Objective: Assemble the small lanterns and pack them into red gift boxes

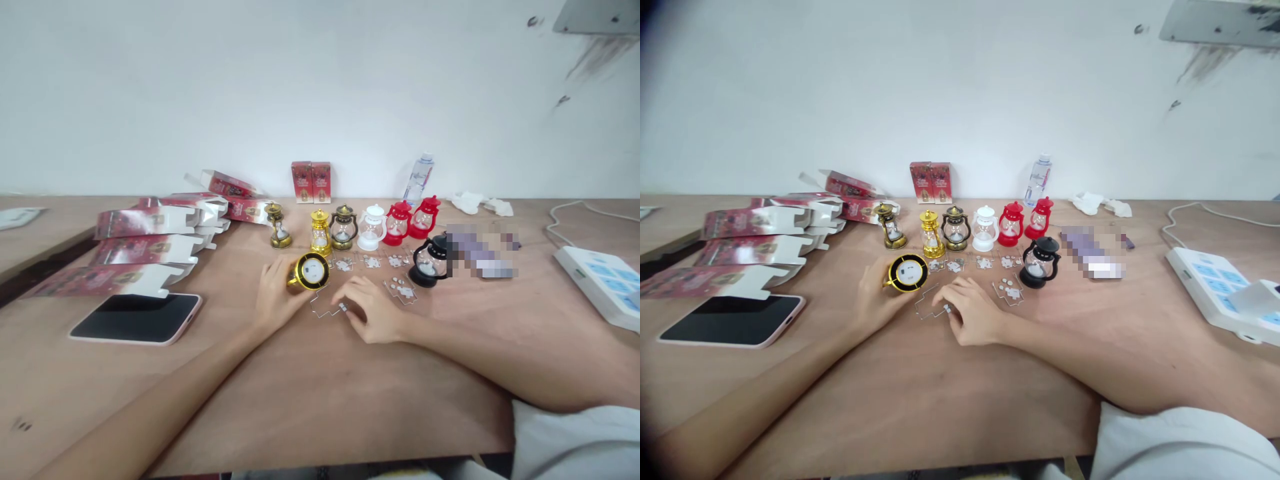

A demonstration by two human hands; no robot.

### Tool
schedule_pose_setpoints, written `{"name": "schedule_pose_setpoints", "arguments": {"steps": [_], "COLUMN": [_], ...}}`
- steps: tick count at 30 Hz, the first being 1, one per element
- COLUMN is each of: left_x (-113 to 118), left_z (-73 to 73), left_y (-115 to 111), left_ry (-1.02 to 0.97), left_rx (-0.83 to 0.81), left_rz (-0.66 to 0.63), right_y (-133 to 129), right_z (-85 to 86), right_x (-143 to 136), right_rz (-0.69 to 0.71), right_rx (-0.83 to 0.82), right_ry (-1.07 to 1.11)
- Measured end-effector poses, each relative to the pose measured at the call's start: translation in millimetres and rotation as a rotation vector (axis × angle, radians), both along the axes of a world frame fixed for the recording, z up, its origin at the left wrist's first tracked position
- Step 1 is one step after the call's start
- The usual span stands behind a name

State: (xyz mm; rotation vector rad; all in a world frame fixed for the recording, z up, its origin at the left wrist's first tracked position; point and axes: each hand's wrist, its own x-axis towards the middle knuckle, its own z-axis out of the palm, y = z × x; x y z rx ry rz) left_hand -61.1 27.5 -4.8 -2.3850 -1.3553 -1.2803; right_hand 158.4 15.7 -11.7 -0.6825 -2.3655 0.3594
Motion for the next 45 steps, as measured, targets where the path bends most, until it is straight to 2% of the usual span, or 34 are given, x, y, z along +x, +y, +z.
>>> {"name": "schedule_pose_setpoints", "arguments": {"steps": [5,8,11,16,23,30,33,38,45], "left_x": [1,0,0,0,0,0,0,1,6], "left_z": [-1.8,-2.5,-2.7,-1.2,-2.7,-2.1,-2.0,-3.8,-2.9], "left_y": [-2,-1,-1,-1,0,-1,-1,-1,-7], "left_ry": [0.067,0.071,0.072,0.1,0.11,0.123,0.135,0.216,0.359], "left_rx": [-0.009,-0.005,0.006,0.031,0.033,0.028,0.023,0.061,0.182], "left_rz": [-0.032,-0.035,-0.041,-0.053,-0.068,-0.084,-0.079,-0.083,-0.132], "right_y": [-2,-4,-5,-1,4,5,2,-5,-6], "right_z": [-4.2,-3.4,-1.0,-1.4,-8.7,-7.4,-6.1,-2.1,-2.0], "right_x": [-2,-1,0,-1,-4,-4,-3,0,0], "right_rz": [-0.03,0.022,0.057,-0.043,-0.044,-0.068,-0.038,0.033,0.002], "right_rx": [-0.079,-0.126,-0.087,-0.069,-0.131,-0.18,-0.072,0.264,0.353], "right_ry": [0.04,0.113,0.156,0.132,0.109,0.144,0.204,0.392,0.406]}}
